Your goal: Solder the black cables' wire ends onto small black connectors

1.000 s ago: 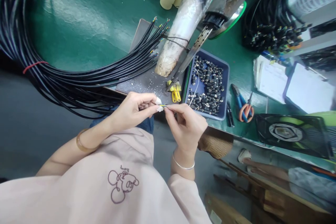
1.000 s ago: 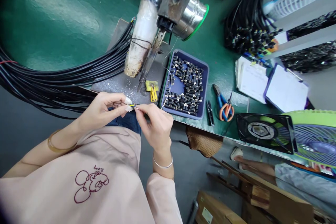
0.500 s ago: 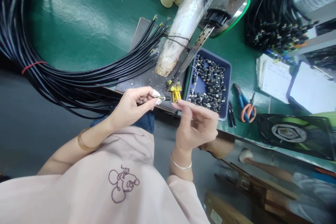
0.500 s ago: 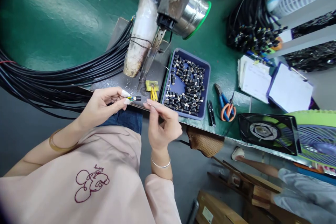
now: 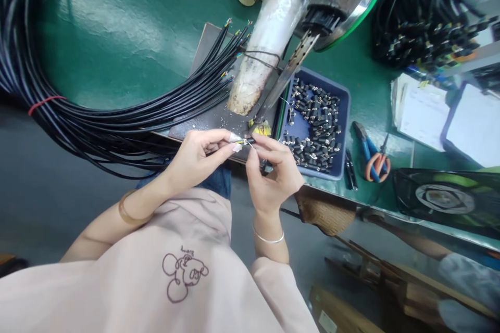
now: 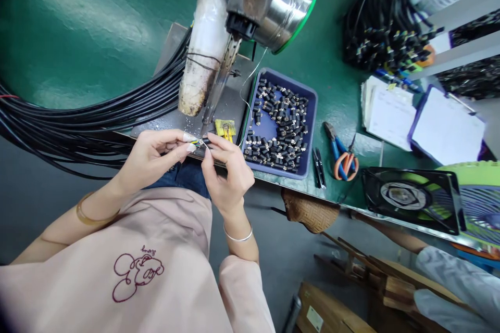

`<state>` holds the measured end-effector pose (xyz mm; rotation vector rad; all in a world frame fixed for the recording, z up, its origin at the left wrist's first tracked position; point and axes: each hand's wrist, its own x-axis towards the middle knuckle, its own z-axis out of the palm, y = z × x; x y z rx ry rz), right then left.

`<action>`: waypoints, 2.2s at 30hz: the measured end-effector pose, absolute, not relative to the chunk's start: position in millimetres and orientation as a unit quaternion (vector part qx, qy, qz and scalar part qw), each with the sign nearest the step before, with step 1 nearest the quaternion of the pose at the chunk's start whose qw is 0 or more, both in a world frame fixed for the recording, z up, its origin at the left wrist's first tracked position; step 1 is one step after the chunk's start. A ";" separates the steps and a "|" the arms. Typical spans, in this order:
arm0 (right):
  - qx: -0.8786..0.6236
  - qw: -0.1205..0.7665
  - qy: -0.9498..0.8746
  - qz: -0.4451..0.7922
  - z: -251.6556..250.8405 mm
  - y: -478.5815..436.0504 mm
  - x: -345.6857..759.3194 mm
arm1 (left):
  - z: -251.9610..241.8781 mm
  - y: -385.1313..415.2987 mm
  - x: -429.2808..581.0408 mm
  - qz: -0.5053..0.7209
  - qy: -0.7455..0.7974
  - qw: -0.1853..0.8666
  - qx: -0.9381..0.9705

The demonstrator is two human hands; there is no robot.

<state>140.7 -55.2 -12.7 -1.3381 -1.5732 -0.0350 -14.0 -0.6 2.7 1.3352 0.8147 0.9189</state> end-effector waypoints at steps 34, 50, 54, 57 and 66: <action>-0.541 0.474 -0.694 -0.027 -4.7 -53.9 142.9 | -0.6 4.2 -20.3 0.393 0.353 0.574 0.625; -0.573 0.459 -0.663 0.146 8.9 -66.4 149.3 | 7.4 -6.7 -24.3 0.421 0.333 0.584 0.609; -0.580 0.466 -0.663 0.088 6.3 -71.6 148.2 | 7.6 -6.7 -27.0 0.441 0.321 0.569 0.615; -0.622 0.465 -0.618 0.124 13.8 -71.6 149.8 | 7.1 -7.9 -27.6 0.435 0.317 0.541 0.646; -0.528 0.442 -0.725 -0.022 3.0 -62.3 145.2 | 4.7 -14.8 -28.5 0.404 0.338 0.580 0.621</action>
